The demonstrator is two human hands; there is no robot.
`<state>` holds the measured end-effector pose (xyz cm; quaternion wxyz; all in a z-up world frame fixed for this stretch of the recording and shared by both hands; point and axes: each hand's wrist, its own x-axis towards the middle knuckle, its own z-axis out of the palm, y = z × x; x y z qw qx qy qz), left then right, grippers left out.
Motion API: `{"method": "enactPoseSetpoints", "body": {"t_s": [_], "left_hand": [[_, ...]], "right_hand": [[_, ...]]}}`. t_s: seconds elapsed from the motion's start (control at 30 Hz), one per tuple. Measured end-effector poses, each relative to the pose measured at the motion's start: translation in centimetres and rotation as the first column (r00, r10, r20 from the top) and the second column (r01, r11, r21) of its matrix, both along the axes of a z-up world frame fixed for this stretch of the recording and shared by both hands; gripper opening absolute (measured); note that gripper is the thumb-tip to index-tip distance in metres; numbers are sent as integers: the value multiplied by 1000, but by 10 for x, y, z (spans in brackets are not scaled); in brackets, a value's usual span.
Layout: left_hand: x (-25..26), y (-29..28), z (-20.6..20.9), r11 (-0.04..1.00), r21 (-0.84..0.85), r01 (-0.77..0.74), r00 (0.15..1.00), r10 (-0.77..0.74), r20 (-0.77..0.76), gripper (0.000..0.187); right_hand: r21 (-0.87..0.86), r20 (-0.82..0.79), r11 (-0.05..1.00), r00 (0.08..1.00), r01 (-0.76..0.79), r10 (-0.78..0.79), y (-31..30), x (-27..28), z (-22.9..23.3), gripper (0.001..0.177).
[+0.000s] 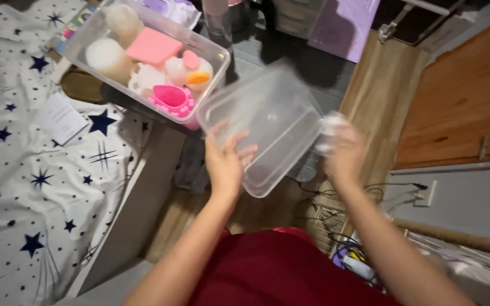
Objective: Cleaning and organizing various supplies into a plastic container while sitting near a bed.
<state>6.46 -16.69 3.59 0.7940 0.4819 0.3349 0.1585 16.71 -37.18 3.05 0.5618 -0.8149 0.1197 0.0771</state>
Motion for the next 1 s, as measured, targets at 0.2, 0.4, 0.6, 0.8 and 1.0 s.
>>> {"method": "enactPoseSetpoints", "body": {"t_s": [0.2, 0.4, 0.6, 0.8, 1.0], "left_hand": [[-5, 4, -75, 969, -241, -58, 978, 7, -208, 30], [-15, 8, -59, 968, -251, -24, 982, -25, -188, 22], [6, 25, -81, 948, -315, 46, 972, -115, -204, 23], [34, 33, -100, 967, -226, 119, 944, -181, -276, 30], [38, 48, -87, 875, -361, 323, 920, -380, -99, 59]], "right_hand": [[-349, 259, 643, 589, -682, 765, 78, -40, 1, 37], [-471, -103, 670, 790, -574, 604, 4, 65, -124, 47], [-368, 405, 713, 587, -597, 701, 80, -5, -79, 60], [-106, -117, 634, 643, -766, 757, 117, 0, -7, 58], [-499, 274, 582, 520, -642, 809, 130, 26, -60, 53]]}}
